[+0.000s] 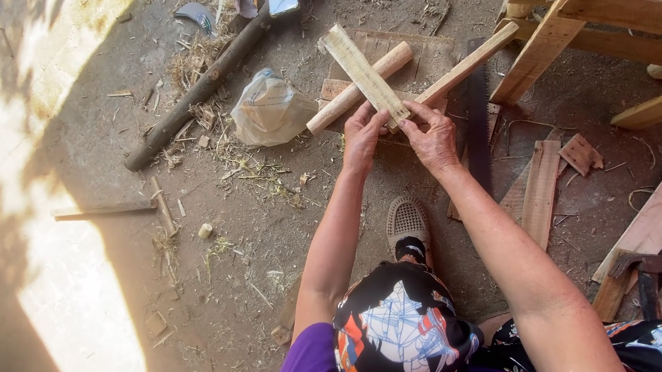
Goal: The person saws a small piece of wood placed on a wooden block using a hand saw. After cutting, they pick up the wood pieces, inspect them, and place them on a nearby wooden structure. The person then retrieves a small item from a plastic bag on the ground.
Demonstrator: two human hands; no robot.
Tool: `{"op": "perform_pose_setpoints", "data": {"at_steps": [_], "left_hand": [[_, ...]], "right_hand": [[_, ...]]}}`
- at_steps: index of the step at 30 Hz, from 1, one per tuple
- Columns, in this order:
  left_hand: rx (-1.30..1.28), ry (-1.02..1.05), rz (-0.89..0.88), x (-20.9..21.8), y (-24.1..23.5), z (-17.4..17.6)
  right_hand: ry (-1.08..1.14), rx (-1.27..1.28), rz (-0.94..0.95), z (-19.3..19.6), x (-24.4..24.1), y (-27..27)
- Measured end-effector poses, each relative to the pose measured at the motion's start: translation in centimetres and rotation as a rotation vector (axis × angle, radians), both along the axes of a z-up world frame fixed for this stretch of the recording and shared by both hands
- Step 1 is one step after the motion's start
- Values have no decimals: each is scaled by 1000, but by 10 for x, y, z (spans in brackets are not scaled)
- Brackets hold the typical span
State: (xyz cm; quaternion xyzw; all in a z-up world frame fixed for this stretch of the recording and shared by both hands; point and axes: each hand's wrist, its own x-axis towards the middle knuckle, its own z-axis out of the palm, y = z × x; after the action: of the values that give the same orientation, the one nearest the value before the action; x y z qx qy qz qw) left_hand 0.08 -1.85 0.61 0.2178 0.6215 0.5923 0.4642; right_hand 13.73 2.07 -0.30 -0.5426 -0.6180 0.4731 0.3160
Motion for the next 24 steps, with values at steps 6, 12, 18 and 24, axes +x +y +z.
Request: {"op": "perform_pose_setpoints", "data": {"at_steps": [6,12,18,24], "left_hand": [[63,-36,-119,9,-20,9],[62,401,-44,6,-12,-32],[87,313,-27,4,-16,-36],[-83,-117,-3,-4,-3,-7]], "right_hand": [[-15,-39,-11,8,1,0],[-27,-57,-53,1,-2,1],[-17,-48,-60,9,-5,1],[-14,-28,-85,11,-9,2]]}}
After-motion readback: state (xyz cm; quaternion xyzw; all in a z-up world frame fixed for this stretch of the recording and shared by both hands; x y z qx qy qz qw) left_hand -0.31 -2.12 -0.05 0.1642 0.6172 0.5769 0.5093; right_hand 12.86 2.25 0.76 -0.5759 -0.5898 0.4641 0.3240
